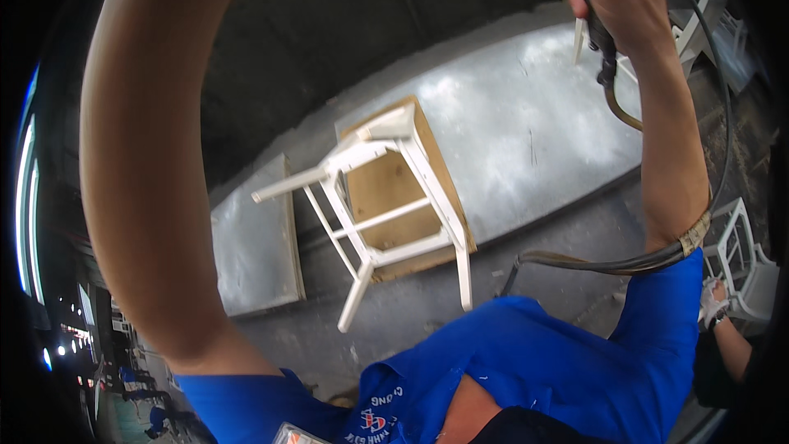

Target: The person spray paints white chair frames using a handheld spray gun. They repeatedly pick up chairs, rotate them to coat all sides, and place them back on the floor. The process is repeated for multiple chairs in a workshop setting.

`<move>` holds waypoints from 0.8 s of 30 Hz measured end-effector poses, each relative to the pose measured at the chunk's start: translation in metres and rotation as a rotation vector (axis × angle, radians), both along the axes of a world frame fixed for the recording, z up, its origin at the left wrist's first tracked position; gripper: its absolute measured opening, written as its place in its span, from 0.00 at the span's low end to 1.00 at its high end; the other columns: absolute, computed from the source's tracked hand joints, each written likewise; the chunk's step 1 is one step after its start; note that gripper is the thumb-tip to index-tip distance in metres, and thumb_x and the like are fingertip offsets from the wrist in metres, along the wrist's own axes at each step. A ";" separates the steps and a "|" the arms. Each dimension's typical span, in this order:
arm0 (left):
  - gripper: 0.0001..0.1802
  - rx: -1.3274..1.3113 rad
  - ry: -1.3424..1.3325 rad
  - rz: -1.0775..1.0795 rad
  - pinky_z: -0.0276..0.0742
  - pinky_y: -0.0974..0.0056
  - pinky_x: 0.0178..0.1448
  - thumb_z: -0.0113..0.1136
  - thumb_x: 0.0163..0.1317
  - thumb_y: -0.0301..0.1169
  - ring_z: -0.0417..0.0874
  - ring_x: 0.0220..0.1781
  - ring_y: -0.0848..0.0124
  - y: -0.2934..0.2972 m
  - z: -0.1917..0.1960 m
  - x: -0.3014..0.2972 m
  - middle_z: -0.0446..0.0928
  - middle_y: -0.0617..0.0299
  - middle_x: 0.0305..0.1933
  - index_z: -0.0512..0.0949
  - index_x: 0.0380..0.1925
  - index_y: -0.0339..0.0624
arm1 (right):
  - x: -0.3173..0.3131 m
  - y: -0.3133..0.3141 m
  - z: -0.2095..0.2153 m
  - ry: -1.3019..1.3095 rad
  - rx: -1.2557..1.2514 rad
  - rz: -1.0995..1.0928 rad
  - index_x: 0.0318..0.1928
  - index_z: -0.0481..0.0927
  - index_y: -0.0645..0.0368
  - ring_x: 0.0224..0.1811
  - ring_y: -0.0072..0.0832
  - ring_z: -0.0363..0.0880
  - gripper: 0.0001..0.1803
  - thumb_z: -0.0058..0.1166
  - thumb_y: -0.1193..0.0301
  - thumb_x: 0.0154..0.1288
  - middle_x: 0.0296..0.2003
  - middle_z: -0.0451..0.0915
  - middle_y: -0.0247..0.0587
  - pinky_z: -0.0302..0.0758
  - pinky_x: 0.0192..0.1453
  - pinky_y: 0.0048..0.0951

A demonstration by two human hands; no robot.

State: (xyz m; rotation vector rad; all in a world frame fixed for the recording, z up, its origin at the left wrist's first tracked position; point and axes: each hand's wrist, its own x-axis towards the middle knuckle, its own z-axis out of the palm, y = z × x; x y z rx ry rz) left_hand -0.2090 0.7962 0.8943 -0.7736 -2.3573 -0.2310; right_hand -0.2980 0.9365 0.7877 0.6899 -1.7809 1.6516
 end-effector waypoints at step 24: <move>0.14 0.417 -1.670 -0.128 0.76 0.51 0.64 0.54 0.72 0.23 0.80 0.61 0.48 -0.108 -0.565 0.185 0.81 0.49 0.56 0.77 0.56 0.40 | 0.099 0.033 -0.369 -1.079 0.379 0.429 0.76 0.70 0.46 0.28 0.26 0.81 0.31 0.56 0.64 0.74 0.29 0.83 0.42 0.79 0.41 0.32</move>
